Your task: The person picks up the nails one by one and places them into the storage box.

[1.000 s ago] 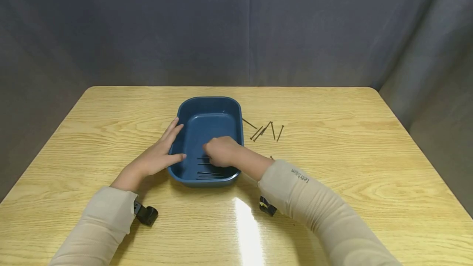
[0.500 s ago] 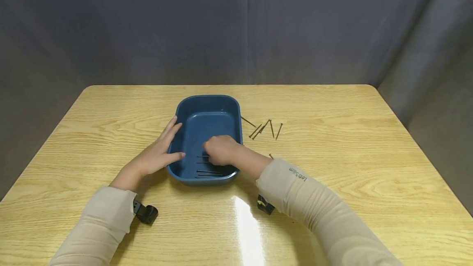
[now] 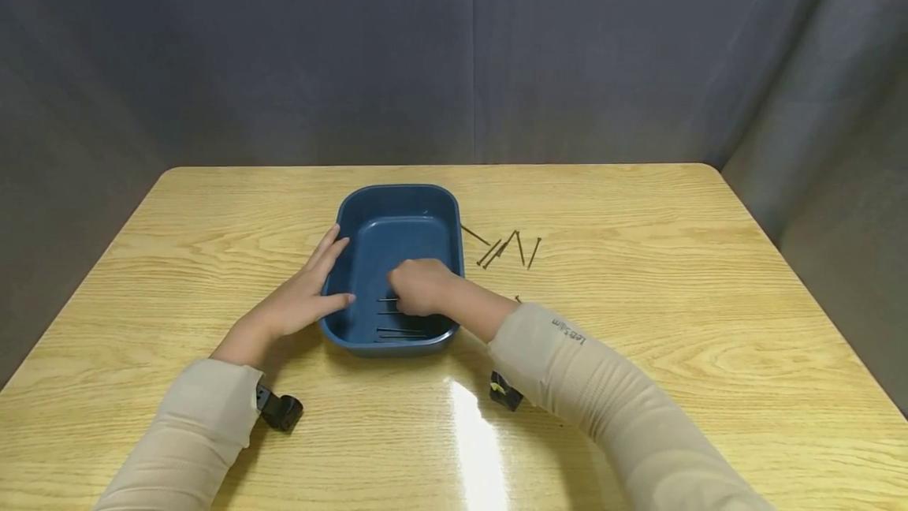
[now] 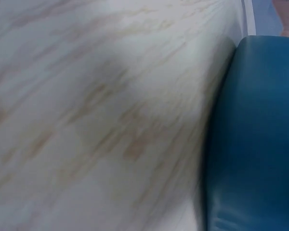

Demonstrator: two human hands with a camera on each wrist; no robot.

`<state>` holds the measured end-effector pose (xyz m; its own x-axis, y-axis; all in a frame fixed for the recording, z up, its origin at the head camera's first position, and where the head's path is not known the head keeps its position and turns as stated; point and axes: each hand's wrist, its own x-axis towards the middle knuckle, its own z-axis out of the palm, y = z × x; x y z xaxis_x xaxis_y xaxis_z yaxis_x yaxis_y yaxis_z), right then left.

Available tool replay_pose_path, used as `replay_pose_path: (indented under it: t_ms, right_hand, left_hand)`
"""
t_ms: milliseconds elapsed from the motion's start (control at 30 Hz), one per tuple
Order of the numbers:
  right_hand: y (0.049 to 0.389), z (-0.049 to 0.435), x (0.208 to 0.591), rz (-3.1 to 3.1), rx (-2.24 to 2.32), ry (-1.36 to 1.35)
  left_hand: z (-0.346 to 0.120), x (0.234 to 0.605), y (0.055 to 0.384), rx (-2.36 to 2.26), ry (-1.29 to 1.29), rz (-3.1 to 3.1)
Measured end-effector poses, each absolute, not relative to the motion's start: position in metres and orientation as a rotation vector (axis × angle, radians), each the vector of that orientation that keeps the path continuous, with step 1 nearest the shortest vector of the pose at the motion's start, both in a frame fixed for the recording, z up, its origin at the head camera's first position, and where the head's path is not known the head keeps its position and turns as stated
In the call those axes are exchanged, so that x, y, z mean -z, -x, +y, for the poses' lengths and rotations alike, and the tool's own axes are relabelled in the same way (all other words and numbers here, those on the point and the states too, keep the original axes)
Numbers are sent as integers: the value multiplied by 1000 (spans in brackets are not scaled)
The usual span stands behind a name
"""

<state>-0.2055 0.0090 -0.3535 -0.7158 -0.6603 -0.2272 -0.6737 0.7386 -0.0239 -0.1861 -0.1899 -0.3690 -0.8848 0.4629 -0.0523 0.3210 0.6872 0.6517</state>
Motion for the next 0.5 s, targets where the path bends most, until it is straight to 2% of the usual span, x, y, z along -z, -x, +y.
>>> replay_pose_path:
  t_ms: [200, 500]
  right_hand:
    - [203, 9, 347, 2714, -14, 1085]
    - [196, 27, 334, 2689, 332, 1136]
  left_hand:
    - [-190, 368, 186, -978, -631, 2681]
    - [-189, 368, 185, -990, -623, 2684]
